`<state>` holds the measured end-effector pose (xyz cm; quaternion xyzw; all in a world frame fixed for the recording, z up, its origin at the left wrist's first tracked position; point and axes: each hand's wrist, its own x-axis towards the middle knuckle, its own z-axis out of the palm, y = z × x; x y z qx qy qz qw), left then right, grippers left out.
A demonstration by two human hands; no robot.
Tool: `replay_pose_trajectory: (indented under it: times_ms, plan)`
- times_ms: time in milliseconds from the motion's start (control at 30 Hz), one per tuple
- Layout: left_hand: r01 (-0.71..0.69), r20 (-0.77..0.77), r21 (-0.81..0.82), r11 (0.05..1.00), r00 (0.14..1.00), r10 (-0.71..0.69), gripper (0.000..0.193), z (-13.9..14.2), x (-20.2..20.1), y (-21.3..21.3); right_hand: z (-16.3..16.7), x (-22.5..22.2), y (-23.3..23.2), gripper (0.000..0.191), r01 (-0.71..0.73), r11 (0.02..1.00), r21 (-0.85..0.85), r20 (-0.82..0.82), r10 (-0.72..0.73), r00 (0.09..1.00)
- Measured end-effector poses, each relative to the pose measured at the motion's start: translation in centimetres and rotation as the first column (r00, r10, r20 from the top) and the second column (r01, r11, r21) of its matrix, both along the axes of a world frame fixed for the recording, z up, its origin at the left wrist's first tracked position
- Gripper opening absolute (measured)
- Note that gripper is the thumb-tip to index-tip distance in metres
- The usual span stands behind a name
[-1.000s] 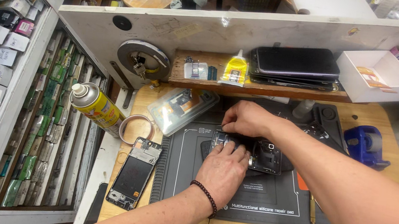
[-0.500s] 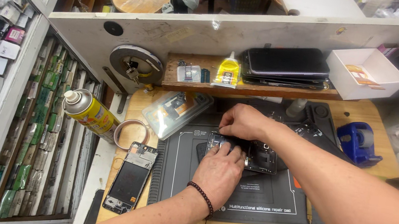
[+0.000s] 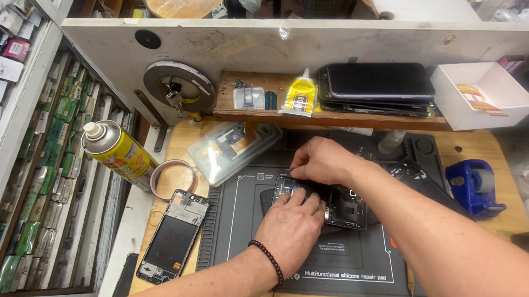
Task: The person uses a precision screwdriver to remove multiple screws from the back of a disassembled smartphone. They then use a plastic pry tool to lift and remove the back cover, exposing the internal components.
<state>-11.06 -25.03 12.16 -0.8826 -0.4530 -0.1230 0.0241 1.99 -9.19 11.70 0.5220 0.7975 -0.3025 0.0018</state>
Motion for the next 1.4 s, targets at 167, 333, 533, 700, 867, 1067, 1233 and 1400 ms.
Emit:
replay_pose_trajectory:
  times_ms: [167, 333, 533, 700, 867, 1067, 1233, 1400]
  plan:
    - [-0.005, 0.006, -0.065, 0.998, 1.000, 0.005, 0.038, 0.1, -0.2, -0.4, 2.0, 5.7, -0.8, 0.023, -0.043, 0.998, -0.038, 0.032, 0.044, 0.999]
    - [0.010, 0.088, -0.041, 0.999, 0.996, -0.006, 0.036, 0.4, -0.2, -0.8, 3.4, 9.4, -2.3, 0.019, 0.137, 0.980, -0.146, 0.027, -0.134, 0.991]
    - [0.007, 0.068, 0.022, 1.000, 0.998, -0.009, 0.039, 0.3, 0.0, -0.5, 2.5, 5.1, -1.6, 0.023, 0.046, 0.994, -0.096, -0.025, -0.048, 0.999]
    - [-0.007, 0.049, -0.026, 1.000, 0.999, 0.008, 0.042, 0.0, -0.2, 0.0, 1.3, -0.1, -0.2, 0.025, -0.013, 0.999, -0.043, -0.039, 0.011, 0.999]
    - [-0.005, 0.046, -0.024, 1.000, 0.999, 0.007, 0.043, 0.0, -0.6, 0.4, 1.4, -1.6, 0.4, 0.025, -0.047, 0.999, -0.027, -0.010, 0.046, 0.999]
    - [-0.016, 0.048, -0.013, 1.000, 0.999, 0.017, 0.045, 0.1, -0.6, 0.2, 1.3, -1.4, -0.4, 0.027, -0.052, 0.999, -0.002, -0.011, 0.052, 0.999]
    - [-0.021, 0.042, -0.029, 0.999, 0.999, 0.022, 0.043, 0.1, -0.5, 0.0, 1.9, -1.6, -1.0, 0.025, -0.106, 0.994, 0.036, -0.020, 0.107, 0.994]
    - [-0.026, 0.041, -0.040, 0.999, 0.999, 0.028, 0.042, 0.4, -0.4, -0.1, 3.0, -2.0, -2.1, 0.022, -0.139, 0.986, 0.094, -0.006, 0.140, 0.990]
